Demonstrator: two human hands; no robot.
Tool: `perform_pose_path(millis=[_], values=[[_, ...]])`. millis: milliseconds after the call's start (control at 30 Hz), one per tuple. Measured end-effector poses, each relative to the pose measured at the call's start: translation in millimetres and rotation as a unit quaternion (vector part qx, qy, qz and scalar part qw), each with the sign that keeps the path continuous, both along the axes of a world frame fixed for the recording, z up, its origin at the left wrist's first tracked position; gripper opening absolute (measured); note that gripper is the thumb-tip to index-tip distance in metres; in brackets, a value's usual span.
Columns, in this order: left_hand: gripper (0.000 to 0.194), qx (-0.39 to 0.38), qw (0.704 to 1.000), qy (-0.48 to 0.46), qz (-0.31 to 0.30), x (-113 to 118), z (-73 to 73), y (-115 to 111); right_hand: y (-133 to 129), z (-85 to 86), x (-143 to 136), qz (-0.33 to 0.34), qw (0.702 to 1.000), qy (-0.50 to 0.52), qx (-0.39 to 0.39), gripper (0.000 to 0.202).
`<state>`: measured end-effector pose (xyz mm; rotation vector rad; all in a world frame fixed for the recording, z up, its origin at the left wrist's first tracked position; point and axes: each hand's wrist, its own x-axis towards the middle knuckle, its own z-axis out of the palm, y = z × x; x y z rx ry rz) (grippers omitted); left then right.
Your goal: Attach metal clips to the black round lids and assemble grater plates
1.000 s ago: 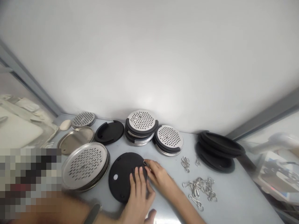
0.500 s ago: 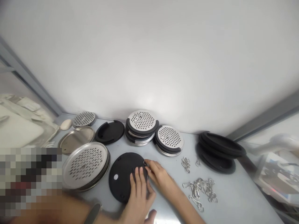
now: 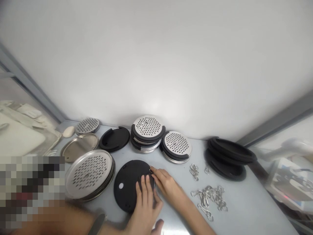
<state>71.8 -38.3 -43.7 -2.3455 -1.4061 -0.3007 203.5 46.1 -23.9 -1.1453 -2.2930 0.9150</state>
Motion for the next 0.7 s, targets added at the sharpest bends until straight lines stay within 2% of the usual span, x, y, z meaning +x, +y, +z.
perform_pose_path(millis=[300, 700], values=[[0.065, 0.003, 1.000, -0.001, 0.000, 1, 3.1, 1, 0, -1.2, 0, 0.006, 1.000, -0.003, -0.005, 0.036], [0.060, -0.027, 1.000, -0.004, -0.016, -2, -6.4, -2, -1, 0.6, -2, -0.005, 1.000, -0.011, -0.012, 0.033]])
